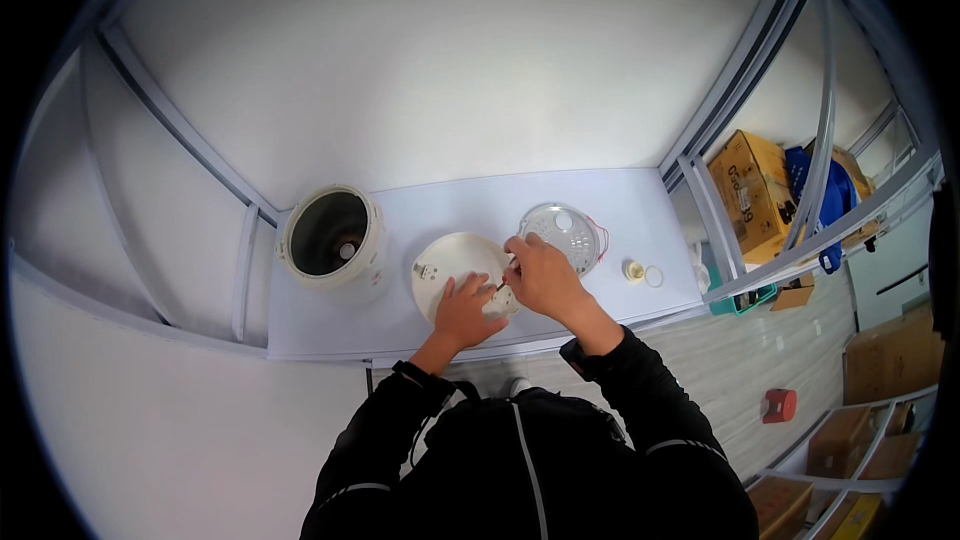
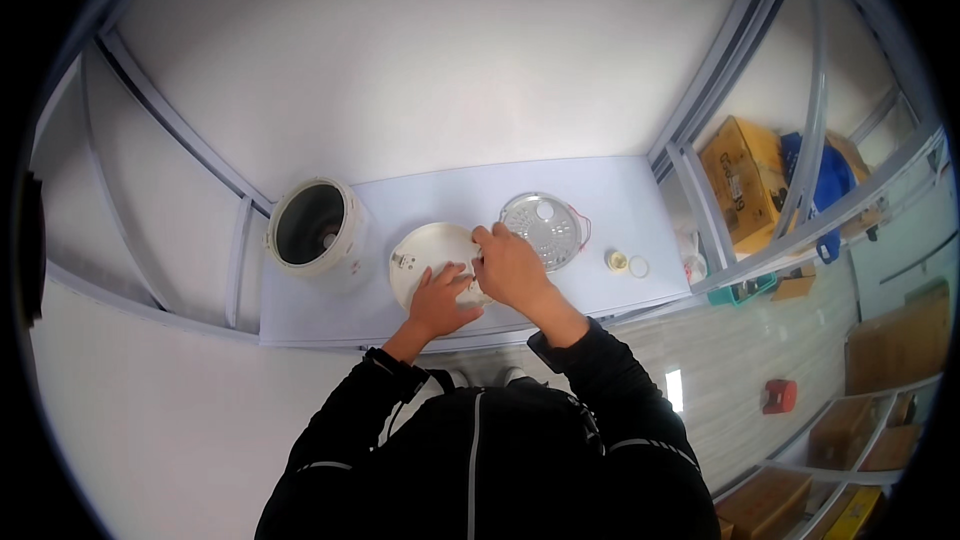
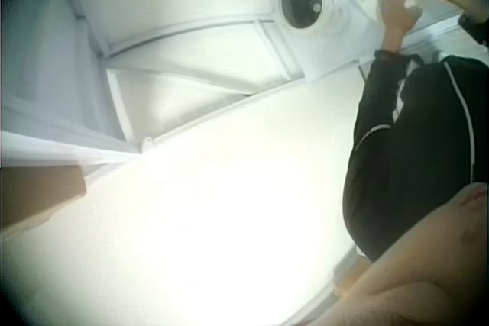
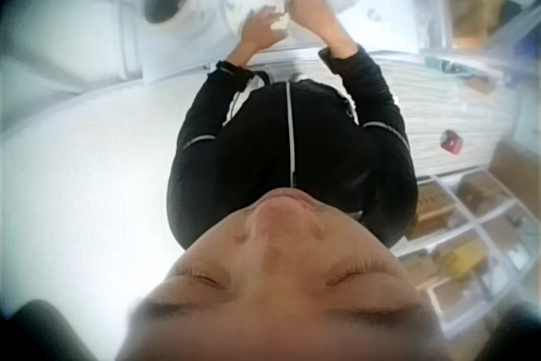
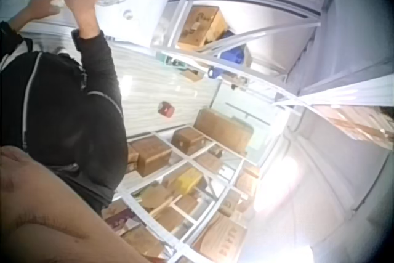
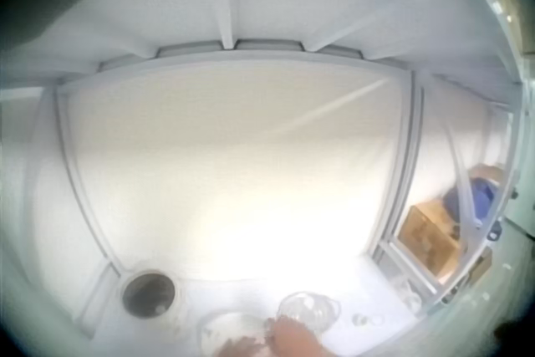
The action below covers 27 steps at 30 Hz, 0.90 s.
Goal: The person disassembles a white appliance, likely a rice cooker, by removing the lid and a central knob. They use a screwdriver to unscrew multiple screws from the metal base plate, then reassemble the components by replacing the screws and reattaching the lid.
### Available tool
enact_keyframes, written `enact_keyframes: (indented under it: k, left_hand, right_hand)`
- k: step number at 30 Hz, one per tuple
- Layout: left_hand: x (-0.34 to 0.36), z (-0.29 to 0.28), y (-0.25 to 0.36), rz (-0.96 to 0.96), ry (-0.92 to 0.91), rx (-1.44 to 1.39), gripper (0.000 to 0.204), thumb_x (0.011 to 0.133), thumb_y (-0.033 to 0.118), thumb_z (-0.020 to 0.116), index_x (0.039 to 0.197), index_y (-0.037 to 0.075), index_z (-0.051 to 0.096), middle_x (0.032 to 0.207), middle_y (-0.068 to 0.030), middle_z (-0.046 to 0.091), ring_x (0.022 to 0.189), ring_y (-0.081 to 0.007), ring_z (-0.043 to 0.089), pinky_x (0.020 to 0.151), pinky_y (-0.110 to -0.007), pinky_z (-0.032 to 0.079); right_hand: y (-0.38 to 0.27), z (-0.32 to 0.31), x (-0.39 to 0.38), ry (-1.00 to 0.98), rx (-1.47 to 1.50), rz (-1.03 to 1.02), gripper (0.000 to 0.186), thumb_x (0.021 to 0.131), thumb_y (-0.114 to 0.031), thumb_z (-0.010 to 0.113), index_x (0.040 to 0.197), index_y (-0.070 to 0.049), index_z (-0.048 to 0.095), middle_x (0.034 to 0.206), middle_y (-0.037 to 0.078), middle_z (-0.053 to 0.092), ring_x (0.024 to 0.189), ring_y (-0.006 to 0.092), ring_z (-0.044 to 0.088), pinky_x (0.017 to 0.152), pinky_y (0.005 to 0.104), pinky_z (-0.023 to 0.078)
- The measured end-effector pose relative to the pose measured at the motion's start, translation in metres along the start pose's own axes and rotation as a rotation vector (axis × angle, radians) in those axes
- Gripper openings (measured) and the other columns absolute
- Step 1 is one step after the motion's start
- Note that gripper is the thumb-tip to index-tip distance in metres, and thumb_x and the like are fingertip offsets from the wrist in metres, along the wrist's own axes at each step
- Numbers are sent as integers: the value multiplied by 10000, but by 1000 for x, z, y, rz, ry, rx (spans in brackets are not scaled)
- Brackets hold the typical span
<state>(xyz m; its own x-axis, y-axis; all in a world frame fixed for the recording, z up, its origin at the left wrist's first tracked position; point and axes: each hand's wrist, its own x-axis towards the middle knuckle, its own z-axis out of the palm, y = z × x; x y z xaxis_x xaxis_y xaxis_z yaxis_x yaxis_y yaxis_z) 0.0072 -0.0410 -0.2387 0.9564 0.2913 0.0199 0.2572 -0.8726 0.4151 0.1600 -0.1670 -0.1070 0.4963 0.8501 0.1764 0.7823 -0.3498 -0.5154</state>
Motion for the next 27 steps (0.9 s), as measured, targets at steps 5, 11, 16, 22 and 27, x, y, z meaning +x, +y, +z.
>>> enact_keyframes:
  k: [5, 11, 16, 22, 27]
  left_hand:
    - [1, 1, -1, 12, 7, -7, 705, 822, 546, 786, 1391, 148, 667, 1563, -76, 511, 1510, -311, 427, 1249, -622, 247]
    - [1, -1, -1, 13, 16, -27, 702, 805, 534, 802, 1381, 154, 675, 1552, -76, 524, 1506, -310, 434, 1250, -621, 251]
    - [1, 0, -2, 10, 23, -19, 714, 796, 533, 808, 1368, 125, 683, 1549, -74, 529, 1499, -307, 446, 1253, -619, 250]
    - [0, -3, 1, -23, -23, -55, 692, 814, 528, 784, 1370, 129, 672, 1552, -70, 517, 1521, -283, 405, 1278, -590, 215]
    - [2, -3, 2, -16, -18, -43, 694, 810, 531, 785, 1368, 133, 674, 1554, -68, 517, 1522, -284, 404, 1278, -590, 214]
  right_hand:
    - [2, 9, -6, 181, 92, -164, 257, 887, -231, 766, 1033, -51, 654, 890, 230, 684, 778, 436, 697, 660, 495, 558]
    - [1, 1, -2, -95, -128, 107, 293, 852, -150, 742, 1092, -35, 619, 966, 194, 680, 911, 420, 703, 741, 508, 585]
    - [-2, 2, -8, 160, 14, -195, 284, 890, -213, 751, 1088, -43, 639, 927, 221, 672, 809, 410, 716, 682, 494, 586]
    - [-9, -1, -9, -67, -94, 153, 329, 855, -131, 730, 1154, -44, 624, 1007, 186, 661, 918, 417, 701, 743, 504, 585]
    - [1, 0, -10, 104, 57, -196, 310, 879, -157, 743, 1148, -50, 634, 987, 207, 657, 884, 416, 703, 736, 507, 578]
